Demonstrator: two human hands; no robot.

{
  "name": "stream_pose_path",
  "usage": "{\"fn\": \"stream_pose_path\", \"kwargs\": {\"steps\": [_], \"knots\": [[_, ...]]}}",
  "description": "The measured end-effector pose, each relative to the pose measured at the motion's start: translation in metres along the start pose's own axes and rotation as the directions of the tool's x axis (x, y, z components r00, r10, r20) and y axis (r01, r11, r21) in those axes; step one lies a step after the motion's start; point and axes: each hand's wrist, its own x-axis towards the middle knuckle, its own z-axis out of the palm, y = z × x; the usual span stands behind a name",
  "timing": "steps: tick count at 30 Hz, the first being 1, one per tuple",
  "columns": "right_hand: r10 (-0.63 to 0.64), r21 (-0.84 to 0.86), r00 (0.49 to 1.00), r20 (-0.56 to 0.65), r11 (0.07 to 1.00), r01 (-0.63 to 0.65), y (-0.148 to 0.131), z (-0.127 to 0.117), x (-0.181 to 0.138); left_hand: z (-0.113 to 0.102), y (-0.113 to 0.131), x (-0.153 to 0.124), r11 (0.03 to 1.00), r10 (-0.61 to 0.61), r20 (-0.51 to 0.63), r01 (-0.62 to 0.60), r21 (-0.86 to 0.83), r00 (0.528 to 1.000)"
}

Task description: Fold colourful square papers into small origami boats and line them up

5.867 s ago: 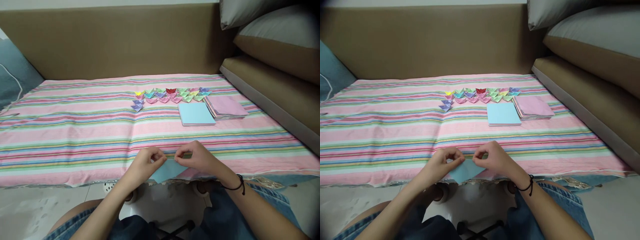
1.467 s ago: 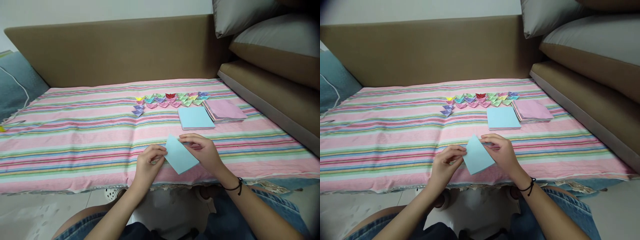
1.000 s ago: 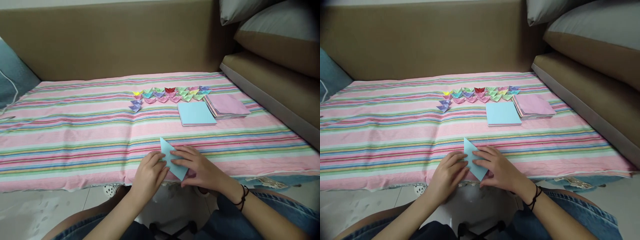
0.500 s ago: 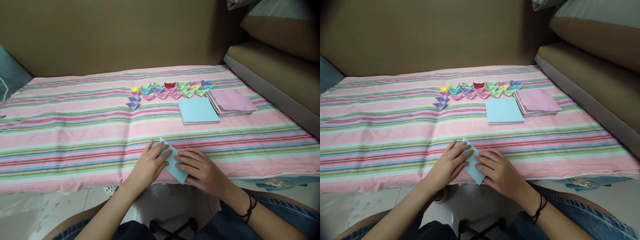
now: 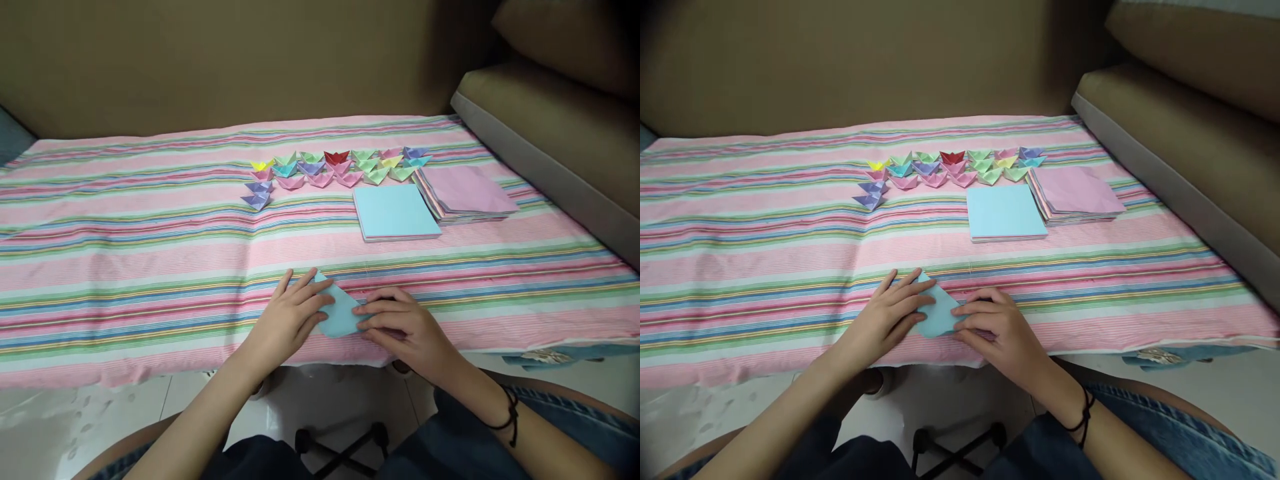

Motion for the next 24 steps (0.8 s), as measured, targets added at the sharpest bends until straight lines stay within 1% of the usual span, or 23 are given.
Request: {"fn": "stream_pose_path", "kwargs": {"steps": [3, 6, 10, 16, 20, 24], "knots": [[0.095, 0.057, 0.993, -0.064, 0.994, -0.092, -0.003, 0.002, 0.004, 0.001, 0.001, 0.001, 1.0, 0.013, -0.06, -0.013, -0.005, 0.998], [0.179, 0.058, 0.974, -0.142, 0.983, -0.172, -0.006, 0.005, 0.007, 0.002, 0.006, 0.002, 0.999, 0.014, -0.132, -0.018, -0.029, 0.991], [0.231, 0.005, 0.951, -0.204, 0.972, -0.235, -0.007, 0.009, 0.011, 0.002, 0.014, 0.0, 0.991, -0.019, -0.148, -0.001, -0.133, 0.989], [0.248, -0.018, 0.943, -0.223, 0.966, -0.258, -0.004, 0.013, 0.014, 0.004, 0.022, -0.006, 0.946, -0.166, -0.166, 0.109, -0.305, 0.972], [0.261, -0.042, 0.94, -0.217, 0.96, -0.277, -0.005, 0.013, 0.015, 0.011, 0.021, -0.004, 0.925, -0.212, -0.218, 0.124, -0.359, 0.953], [0.268, -0.061, 0.937, -0.225, 0.956, -0.288, -0.006, 0.014, 0.015, 0.013, 0.021, -0.004, 0.918, -0.234, -0.213, 0.143, -0.371, 0.949]]}}
